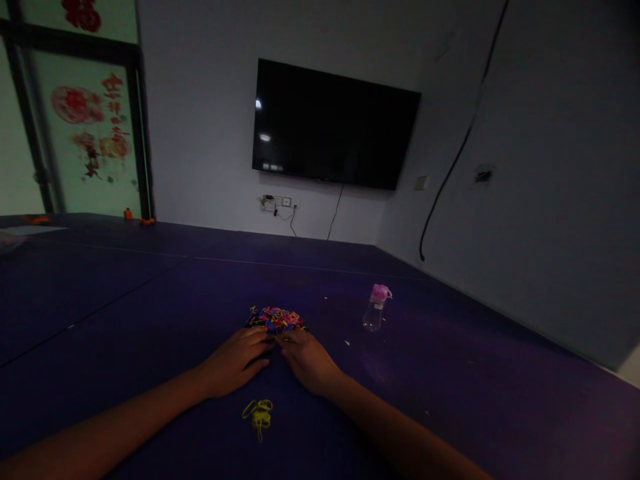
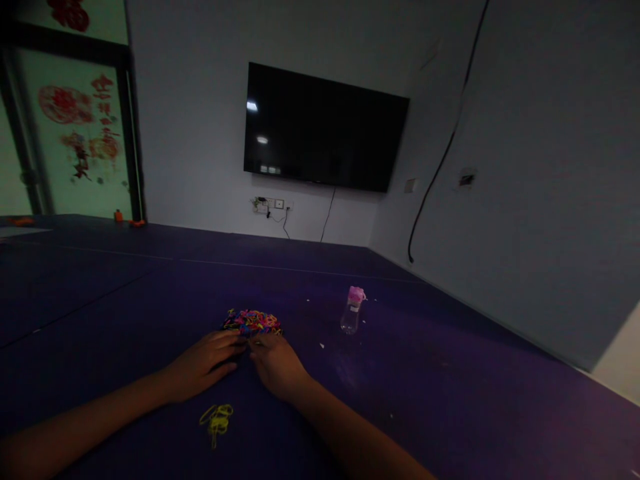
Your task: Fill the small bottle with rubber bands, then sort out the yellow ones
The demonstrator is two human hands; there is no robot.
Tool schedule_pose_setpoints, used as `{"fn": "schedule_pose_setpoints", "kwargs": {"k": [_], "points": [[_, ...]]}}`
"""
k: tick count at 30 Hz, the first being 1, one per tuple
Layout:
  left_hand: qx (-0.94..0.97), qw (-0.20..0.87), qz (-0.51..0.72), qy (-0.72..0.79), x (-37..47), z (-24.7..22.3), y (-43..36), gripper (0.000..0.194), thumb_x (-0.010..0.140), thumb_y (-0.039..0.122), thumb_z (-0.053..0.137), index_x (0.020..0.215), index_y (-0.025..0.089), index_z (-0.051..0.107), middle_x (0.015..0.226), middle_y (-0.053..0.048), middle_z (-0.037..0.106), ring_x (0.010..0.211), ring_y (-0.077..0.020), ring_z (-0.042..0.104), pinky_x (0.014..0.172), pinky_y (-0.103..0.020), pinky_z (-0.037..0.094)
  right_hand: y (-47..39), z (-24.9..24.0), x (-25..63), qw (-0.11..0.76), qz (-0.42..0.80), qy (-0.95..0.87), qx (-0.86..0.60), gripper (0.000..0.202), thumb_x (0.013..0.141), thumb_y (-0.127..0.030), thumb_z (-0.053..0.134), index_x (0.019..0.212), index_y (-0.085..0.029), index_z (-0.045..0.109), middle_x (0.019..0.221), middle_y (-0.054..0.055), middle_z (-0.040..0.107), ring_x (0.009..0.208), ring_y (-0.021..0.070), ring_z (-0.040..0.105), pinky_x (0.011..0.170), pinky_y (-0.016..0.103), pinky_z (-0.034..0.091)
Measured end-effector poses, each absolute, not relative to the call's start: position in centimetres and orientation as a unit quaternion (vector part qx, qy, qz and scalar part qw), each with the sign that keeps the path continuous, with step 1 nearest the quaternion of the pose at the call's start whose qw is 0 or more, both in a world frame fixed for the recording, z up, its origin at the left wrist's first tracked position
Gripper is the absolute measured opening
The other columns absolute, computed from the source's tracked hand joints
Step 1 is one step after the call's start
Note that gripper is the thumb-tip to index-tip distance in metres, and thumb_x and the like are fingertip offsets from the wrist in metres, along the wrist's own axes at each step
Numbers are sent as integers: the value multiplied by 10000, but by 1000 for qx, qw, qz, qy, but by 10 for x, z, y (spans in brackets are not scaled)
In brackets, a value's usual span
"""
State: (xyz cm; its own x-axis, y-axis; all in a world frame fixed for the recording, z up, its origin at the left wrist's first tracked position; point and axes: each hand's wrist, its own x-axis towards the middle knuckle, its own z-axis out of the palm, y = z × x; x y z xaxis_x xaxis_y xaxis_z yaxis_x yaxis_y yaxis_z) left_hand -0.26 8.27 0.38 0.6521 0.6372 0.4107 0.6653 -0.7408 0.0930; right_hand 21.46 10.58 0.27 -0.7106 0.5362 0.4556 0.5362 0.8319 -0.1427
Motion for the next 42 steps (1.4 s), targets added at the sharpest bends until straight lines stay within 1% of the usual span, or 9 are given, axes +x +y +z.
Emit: {"fn": "schedule_pose_setpoints", "kwargs": {"k": [4,10,12,15,19,25,32,37,42], "points": [[-916,14,-197,-349,-3,5,83,354,922,265,492,1272,242,529,1301,-69,568,1261,-267,443,1011,-472,386,103,5,213,254,40,-926,-278,285,916,-113,384,1093,-151,604,1089,105,635,1009,181,590,897,305,471],[-921,5,-213,-325,-1,10,79,324,908,203,496,1216,263,573,1226,-38,619,1246,-244,458,1030,-460,366,101,5,213,267,59,-922,-273,317,930,-130,356,1096,-136,626,1218,115,598,1126,178,554,970,298,428],[-924,5,-216,-315,-1,11,78,330,912,193,485,1223,268,567,1218,-33,623,1226,-230,477,1035,-450,362,101,6,214,265,36,-920,-286,300,930,-137,366,1039,-157,645,1158,97,630,1073,178,577,933,302,439],[-925,17,-235,-298,-2,10,78,297,922,221,474,1195,257,585,1191,-46,637,1188,-225,509,1032,-449,363,103,7,214,247,-11,-916,-315,260,921,-142,394,896,-170,652,948,66,680,903,174,613,834,300,449],[-919,28,-253,-301,-3,9,79,254,925,259,470,1127,240,623,1103,-56,671,1138,-235,540,999,-454,390,105,5,215,232,-64,-907,-346,243,907,-148,430,755,-165,618,772,52,665,757,169,604,743,288,427],[-928,12,-230,-292,0,9,79,317,928,229,455,1225,252,562,1185,-43,645,1196,-228,497,1035,-446,347,104,4,215,226,-66,-919,-318,261,925,-172,423,744,-170,612,746,43,671,729,157,601,731,274,412],[-921,23,-227,-315,0,11,78,300,914,257,486,1201,254,576,1192,-50,638,1177,-237,511,1030,-454,339,102,7,215,241,-35,-921,-303,266,941,-168,377,875,-174,635,866,61,689,849,168,620,796,282,420],[-918,26,-207,-337,1,9,81,345,906,256,507,1248,274,544,1300,-43,577,1244,-261,455,1034,-480,334,100,9,218,251,-45,-903,-346,222,888,-145,433,773,-173,620,789,53,664,786,176,596,751,295,403],[-922,12,-200,-332,1,9,81,357,909,210,494,1255,289,536,1317,-14,568,1275,-250,429,1056,-466,319,104,4,217,226,-63,-910,-341,202,852,-133,468,718,-163,616,730,55,639,733,170,568,719,290,400]]}}
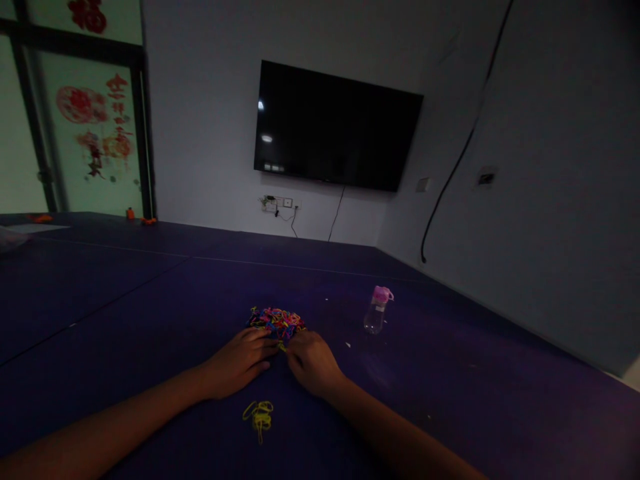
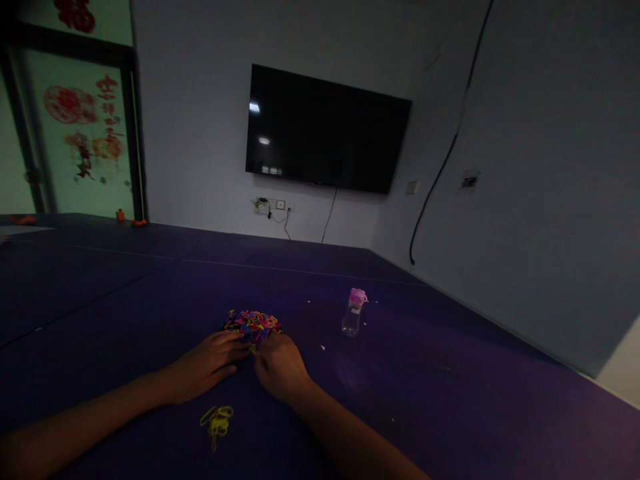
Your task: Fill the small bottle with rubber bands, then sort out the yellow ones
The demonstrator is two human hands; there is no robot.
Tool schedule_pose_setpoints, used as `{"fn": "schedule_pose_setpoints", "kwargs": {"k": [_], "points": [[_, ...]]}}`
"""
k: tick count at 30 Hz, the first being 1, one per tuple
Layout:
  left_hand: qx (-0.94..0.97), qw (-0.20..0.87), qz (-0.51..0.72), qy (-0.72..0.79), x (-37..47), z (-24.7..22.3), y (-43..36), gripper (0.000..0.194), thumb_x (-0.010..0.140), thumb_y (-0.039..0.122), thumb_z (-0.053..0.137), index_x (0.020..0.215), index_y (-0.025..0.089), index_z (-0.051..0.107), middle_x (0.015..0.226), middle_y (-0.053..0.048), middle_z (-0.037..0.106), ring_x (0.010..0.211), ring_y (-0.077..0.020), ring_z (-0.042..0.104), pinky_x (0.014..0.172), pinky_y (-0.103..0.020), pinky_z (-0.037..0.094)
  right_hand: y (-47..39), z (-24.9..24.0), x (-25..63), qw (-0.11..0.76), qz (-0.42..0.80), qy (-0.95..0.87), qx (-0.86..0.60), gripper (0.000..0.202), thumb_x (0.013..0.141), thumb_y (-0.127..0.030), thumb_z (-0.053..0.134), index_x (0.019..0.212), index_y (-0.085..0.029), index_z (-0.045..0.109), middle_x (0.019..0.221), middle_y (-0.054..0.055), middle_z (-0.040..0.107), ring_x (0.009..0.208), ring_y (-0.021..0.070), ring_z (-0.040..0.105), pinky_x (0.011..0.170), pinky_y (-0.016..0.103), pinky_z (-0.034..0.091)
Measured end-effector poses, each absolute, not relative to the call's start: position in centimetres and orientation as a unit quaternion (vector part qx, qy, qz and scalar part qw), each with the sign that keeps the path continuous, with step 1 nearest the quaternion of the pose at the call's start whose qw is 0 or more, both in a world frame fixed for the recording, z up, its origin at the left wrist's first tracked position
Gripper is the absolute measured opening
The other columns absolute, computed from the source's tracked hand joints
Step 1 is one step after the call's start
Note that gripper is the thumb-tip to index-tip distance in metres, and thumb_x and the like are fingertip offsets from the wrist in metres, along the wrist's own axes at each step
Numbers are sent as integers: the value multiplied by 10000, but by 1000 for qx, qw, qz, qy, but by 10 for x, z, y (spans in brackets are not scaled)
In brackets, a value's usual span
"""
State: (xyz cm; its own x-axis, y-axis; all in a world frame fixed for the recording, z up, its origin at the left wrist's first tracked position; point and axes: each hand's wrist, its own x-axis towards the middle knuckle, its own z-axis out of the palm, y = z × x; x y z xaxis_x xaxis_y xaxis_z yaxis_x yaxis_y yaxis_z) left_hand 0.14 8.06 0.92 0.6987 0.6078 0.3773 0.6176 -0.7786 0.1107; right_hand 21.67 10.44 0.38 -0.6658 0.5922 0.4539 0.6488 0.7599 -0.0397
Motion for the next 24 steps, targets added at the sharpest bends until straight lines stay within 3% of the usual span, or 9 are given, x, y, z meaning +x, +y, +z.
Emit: {"fn": "schedule_pose_setpoints", "kwargs": {"k": [8,13,21,24], "points": [[-924,-10,-197,-329,0,10,80,403,907,176,486,1288,307,502,1299,-2,581,1268,-238,436,1067,-467,309,104,4,214,250,-39,-924,-288,223,900,-146,451,834,-165,664,877,55,676,840,170,590,800,298,429],[-925,-14,-214,-314,2,10,79,380,911,168,478,1266,299,517,1277,0,597,1229,-225,472,1076,-460,296,104,4,216,262,-29,-915,-307,216,892,-144,464,797,-168,657,859,59,671,829,169,594,787,303,441],[-926,-12,-215,-310,1,9,79,382,908,176,477,1268,295,520,1245,-12,614,1224,-230,474,1060,-458,319,104,6,217,271,1,-919,-285,209,898,-163,475,845,-171,678,1083,86,664,1001,186,596,881,330,453],[-925,-16,-225,-306,1,9,79,364,902,171,470,1243,279,540,1235,-22,620,1219,-226,482,1057,-450,327,105,6,217,265,6,-927,-265,228,907,-154,463,822,-170,674,1051,85,671,989,182,601,879,325,456]]}}
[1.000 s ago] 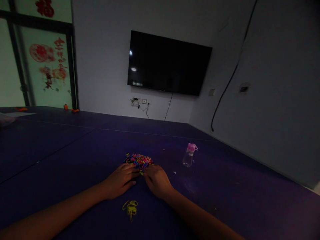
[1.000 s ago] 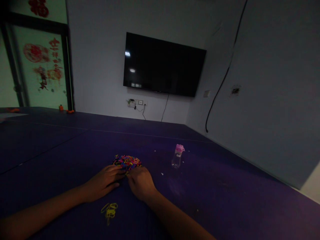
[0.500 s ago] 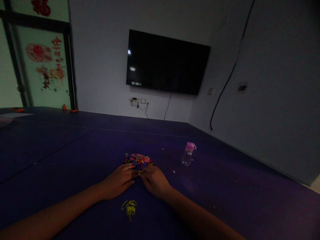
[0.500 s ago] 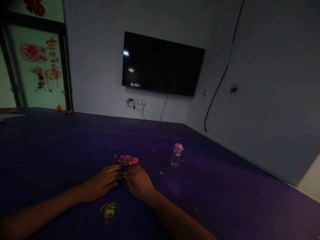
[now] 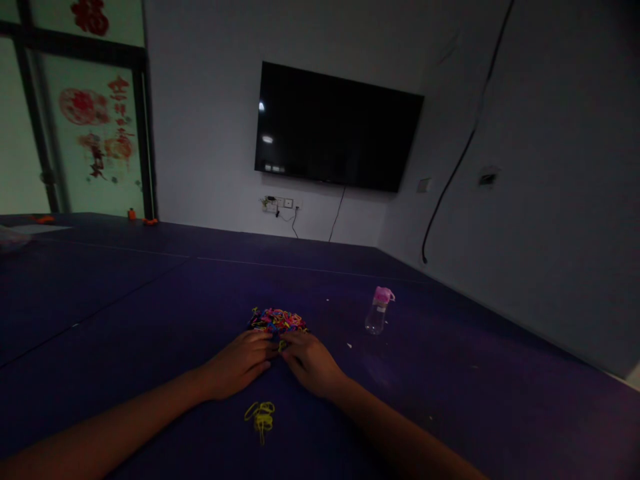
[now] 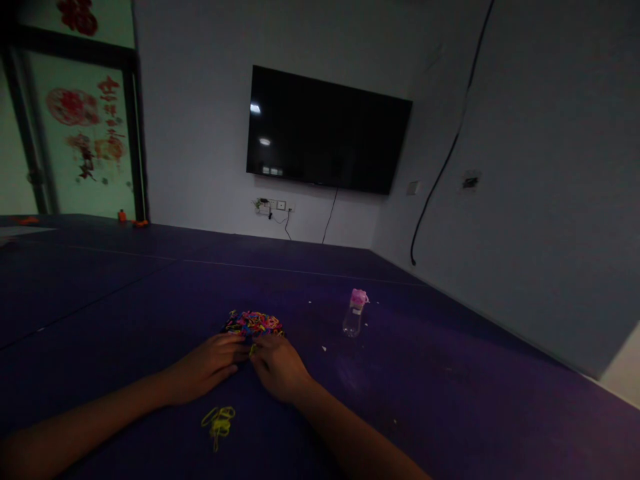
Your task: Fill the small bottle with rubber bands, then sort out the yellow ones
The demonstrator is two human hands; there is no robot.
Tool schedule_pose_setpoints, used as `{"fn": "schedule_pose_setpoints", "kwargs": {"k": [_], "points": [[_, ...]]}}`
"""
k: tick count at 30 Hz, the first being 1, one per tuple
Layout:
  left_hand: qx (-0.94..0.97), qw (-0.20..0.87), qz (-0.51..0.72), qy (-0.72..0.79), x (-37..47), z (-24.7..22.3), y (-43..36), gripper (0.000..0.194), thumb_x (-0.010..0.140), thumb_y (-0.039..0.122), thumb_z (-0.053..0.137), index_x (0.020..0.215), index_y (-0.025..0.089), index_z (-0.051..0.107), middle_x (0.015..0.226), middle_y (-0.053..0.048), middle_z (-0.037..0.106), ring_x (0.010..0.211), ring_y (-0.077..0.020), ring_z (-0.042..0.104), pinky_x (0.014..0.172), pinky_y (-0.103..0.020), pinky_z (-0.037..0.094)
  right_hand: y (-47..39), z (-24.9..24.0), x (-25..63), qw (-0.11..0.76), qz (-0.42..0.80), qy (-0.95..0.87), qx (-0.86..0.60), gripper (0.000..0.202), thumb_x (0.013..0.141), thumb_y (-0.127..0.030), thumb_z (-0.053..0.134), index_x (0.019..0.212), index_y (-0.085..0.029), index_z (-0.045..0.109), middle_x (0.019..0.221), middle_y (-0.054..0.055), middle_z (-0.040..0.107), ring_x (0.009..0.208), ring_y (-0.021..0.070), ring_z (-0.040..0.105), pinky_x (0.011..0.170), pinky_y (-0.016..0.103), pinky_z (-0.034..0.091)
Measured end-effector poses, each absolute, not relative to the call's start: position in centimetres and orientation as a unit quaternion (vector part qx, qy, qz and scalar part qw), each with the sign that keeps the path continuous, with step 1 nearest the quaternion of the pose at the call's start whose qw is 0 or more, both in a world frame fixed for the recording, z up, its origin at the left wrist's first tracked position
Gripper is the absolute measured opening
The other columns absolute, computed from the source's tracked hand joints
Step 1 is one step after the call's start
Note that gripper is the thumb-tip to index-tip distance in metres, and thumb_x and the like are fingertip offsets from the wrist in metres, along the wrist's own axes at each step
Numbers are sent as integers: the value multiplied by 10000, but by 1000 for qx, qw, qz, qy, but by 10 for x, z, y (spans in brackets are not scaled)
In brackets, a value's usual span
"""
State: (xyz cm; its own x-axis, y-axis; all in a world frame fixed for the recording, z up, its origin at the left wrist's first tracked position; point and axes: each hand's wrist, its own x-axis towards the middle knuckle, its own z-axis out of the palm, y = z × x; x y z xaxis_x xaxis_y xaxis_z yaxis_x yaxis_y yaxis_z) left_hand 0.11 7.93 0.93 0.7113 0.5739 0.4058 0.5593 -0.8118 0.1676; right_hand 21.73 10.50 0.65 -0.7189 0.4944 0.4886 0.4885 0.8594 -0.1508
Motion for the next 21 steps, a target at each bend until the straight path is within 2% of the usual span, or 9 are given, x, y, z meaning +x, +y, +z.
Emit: {"fn": "schedule_pose_setpoints", "kwargs": {"k": [5,12,21], "points": [[922,20,222,318,1,10,79,370,888,163,481,1241,256,539,1208,-31,634,1213,-228,487,1050,-447,339,108,5,217,253,13,-934,-252,256,923,-157,443,784,-174,657,883,51,670,844,157,615,783,285,470],[925,5,227,306,-2,5,82,321,918,190,449,1209,253,570,1178,-37,649,1181,-222,515,1053,-442,339,111,1,216,254,20,-931,-262,239,914,-140,452,869,-165,686,960,68,667,896,162,614,813,282,467],[925,-10,229,304,-2,10,78,301,925,208,434,1180,253,588,1158,-37,657,1151,-217,534,1033,-445,369,111,1,215,252,7,-926,-282,200,881,-125,497,852,-174,689,953,60,646,882,164,596,800,289,464]]}}
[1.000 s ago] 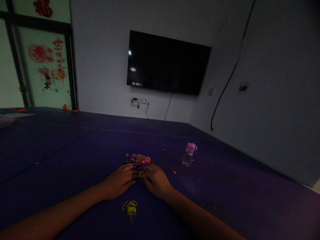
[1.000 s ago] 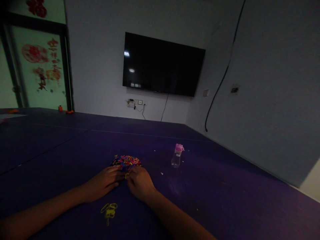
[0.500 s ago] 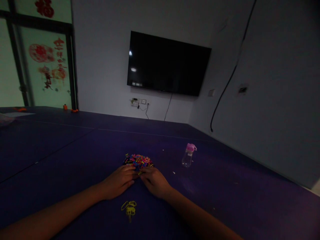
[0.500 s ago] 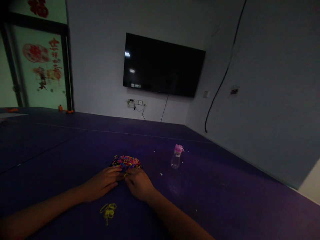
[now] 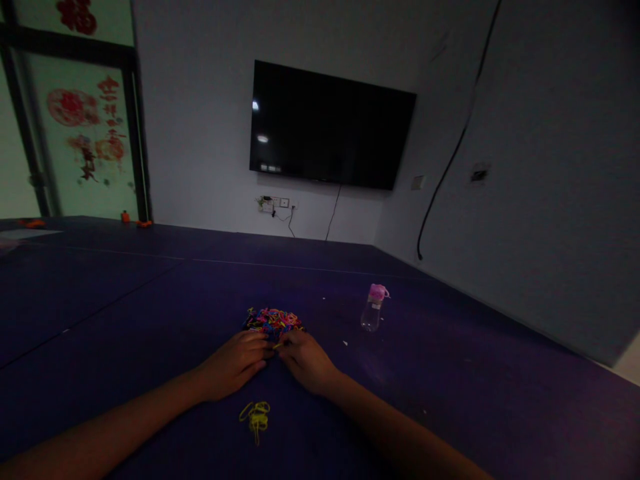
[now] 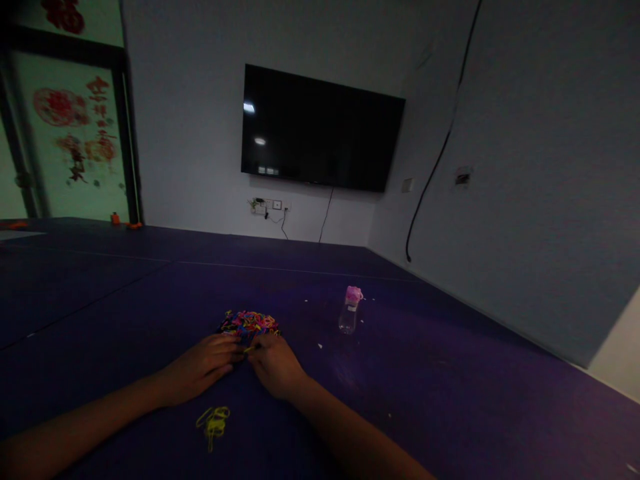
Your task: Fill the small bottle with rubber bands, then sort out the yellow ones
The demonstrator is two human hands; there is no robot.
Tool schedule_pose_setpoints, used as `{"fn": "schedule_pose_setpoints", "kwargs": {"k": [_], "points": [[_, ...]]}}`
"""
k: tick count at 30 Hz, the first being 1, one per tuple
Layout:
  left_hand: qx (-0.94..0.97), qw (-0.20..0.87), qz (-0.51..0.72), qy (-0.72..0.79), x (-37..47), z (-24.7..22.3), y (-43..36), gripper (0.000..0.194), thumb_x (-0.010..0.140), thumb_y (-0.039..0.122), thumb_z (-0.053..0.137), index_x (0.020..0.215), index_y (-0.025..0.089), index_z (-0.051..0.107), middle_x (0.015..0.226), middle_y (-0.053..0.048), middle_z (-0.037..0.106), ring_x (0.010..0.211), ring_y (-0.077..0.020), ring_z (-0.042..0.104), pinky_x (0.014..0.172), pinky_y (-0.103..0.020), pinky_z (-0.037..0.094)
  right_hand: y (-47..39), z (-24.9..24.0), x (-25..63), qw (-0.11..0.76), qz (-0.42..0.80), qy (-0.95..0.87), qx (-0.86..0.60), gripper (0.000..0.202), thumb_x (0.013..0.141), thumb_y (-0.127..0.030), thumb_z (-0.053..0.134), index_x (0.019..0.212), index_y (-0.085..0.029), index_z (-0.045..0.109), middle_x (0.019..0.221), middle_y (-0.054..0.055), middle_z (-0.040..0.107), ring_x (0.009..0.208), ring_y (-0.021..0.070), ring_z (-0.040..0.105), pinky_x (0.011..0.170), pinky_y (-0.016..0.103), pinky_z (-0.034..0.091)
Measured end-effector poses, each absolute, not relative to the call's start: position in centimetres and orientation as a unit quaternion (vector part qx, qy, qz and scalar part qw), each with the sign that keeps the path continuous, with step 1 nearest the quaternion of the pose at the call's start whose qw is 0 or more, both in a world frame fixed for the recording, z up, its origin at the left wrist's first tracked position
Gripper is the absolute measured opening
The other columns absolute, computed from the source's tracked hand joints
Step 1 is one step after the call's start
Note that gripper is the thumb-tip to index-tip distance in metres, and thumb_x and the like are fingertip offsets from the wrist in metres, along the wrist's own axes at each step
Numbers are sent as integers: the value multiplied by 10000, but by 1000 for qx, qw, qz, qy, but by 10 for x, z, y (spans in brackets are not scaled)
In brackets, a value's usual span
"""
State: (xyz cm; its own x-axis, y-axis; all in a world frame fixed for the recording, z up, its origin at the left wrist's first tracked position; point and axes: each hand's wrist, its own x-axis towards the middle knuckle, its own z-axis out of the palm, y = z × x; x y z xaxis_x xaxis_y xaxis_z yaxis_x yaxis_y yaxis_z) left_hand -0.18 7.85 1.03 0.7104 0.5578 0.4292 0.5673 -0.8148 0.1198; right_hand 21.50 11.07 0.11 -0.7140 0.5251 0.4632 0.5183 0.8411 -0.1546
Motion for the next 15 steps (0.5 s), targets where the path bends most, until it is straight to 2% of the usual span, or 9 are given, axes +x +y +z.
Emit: {"fn": "schedule_pose_setpoints", "kwargs": {"k": [5,9,15], "points": [[-910,38,-261,-321,-3,7,79,292,936,235,425,1176,246,592,1148,-54,657,1121,-218,555,978,-430,418,102,8,214,278,4,-922,-270,202,883,-130,474,829,-165,666,920,72,646,854,172,598,777,299,465],[-890,64,-291,-346,-6,1,83,276,947,256,409,1115,216,624,1129,-73,669,1105,-233,568,929,-434,454,83,12,208,309,26,-935,-174,205,892,-164,446,840,-178,643,988,71,651,893,162,602,807,300,457],[-878,81,-282,-377,-9,-7,92,286,943,268,410,1068,198,658,1150,-78,667,1097,-239,581,938,-449,455,58,4,196,294,60,-947,-116,205,844,-172,442,727,-183,611,837,42,677,748,129,617,740,254,463]]}}
